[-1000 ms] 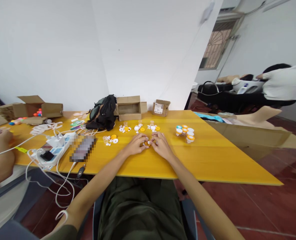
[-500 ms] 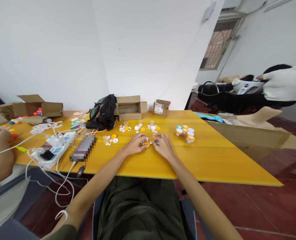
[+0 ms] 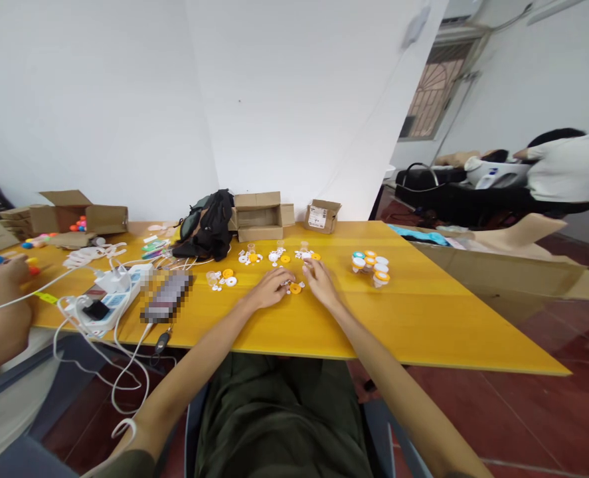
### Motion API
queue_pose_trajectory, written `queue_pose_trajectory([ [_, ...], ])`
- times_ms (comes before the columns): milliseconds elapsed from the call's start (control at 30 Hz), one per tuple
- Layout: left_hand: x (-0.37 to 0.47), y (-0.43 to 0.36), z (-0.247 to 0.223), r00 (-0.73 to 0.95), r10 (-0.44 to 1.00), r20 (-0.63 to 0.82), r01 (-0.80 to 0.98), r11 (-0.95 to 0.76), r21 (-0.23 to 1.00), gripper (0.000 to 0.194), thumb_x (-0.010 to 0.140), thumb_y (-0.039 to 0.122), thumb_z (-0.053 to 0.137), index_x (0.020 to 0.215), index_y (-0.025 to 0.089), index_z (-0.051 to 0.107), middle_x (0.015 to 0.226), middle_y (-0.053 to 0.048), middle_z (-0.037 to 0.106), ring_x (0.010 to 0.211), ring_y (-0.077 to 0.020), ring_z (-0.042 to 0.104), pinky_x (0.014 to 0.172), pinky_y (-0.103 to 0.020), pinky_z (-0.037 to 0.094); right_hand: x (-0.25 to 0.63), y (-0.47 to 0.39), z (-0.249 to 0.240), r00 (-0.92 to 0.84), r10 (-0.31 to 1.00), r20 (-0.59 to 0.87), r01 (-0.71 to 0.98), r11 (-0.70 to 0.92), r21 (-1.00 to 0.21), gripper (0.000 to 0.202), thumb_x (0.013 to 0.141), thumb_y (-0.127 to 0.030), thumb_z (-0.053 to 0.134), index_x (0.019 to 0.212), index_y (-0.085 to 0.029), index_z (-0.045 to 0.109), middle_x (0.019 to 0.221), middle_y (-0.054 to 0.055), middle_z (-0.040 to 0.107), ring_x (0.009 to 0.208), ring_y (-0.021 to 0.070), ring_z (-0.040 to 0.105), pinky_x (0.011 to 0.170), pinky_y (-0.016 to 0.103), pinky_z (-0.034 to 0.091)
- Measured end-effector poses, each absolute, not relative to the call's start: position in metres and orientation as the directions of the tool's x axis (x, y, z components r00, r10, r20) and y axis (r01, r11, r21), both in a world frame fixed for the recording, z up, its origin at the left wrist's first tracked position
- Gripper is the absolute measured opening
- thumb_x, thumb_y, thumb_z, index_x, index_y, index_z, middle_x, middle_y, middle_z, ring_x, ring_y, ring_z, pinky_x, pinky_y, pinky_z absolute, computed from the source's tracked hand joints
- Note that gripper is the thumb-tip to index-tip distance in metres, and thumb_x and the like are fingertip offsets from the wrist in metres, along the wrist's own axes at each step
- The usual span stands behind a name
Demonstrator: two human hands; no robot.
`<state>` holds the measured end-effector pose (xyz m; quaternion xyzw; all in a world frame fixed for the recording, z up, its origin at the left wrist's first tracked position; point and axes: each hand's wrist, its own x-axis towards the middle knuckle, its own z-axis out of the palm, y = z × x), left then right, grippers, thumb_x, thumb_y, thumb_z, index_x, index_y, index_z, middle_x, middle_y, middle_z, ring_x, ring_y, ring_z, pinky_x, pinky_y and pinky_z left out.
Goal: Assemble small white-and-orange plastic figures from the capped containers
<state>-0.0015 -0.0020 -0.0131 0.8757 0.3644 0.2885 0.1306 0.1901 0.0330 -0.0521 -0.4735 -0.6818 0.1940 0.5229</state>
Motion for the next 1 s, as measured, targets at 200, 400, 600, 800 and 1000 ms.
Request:
queue_pose_trajectory([
  [200,-0.005,0.003,-0.012,0.347,0.802,0.486,0.564,-0.592,0.576,0.043,0.078,0.001,0.045,0.108,0.024,0.064,0.112,-0.005,0.067,0.109,-0.0219,0.062,0.102,-0.040,0.049,0.192,0.034,-0.049,-0.088,0.898,0.431,0.416,0.426,-0.803,0.042,0.096,-0.050,0.038,0.109,-0.023,0.067,0.108,0.009,0.068,0.099,0.0253,0.065,0.094,0.043,0.051],
  [400,-0.009,0.007,-0.010,0.096,0.841,0.532,0.552,-0.490,0.675,0.033,0.081,0.004,0.048,0.102,0.024,0.063,0.108,-0.003,0.068,0.107,-0.0209,0.063,0.097,-0.037,0.050,0.192,0.034,-0.047,-0.100,0.916,0.388,0.290,0.400,-0.869,0.046,0.096,-0.056,0.039,0.107,-0.023,0.068,0.107,0.009,0.071,0.104,0.0266,0.066,0.095,0.044,0.051],
  [600,-0.008,0.004,-0.006,0.010,0.829,0.560,0.520,-0.482,0.705,0.023,0.086,0.009,0.046,0.097,0.024,0.060,0.106,-0.005,0.067,0.106,-0.0213,0.062,0.095,-0.038,0.050,0.187,0.023,-0.040,-0.158,0.894,0.419,0.406,0.446,-0.797,0.042,0.092,-0.055,0.049,0.113,-0.023,0.068,0.116,0.009,0.067,0.107,0.0261,0.063,0.096,0.043,0.051],
  [800,-0.009,0.002,-0.003,-0.045,0.808,0.588,0.521,-0.484,0.704,0.019,0.088,0.012,0.046,0.097,0.023,0.059,0.106,-0.005,0.067,0.106,-0.0219,0.061,0.096,-0.038,0.049,0.168,0.000,-0.024,-0.256,0.878,0.405,0.719,0.453,-0.526,0.048,0.077,-0.053,0.075,0.119,-0.029,0.069,0.147,0.013,0.043,0.128,0.0337,0.051,0.103,0.051,0.043],
  [1000,-0.008,0.001,-0.003,-0.044,0.804,0.593,0.536,-0.482,0.693,0.019,0.088,0.012,0.045,0.095,0.024,0.059,0.104,-0.005,0.066,0.104,-0.0218,0.061,0.095,-0.038,0.048,0.153,-0.007,-0.012,-0.311,0.897,0.314,0.797,0.426,-0.427,0.035,0.083,-0.051,0.070,0.108,-0.027,0.070,0.143,0.013,0.047,0.126,0.0332,0.050,0.099,0.052,0.042],
])
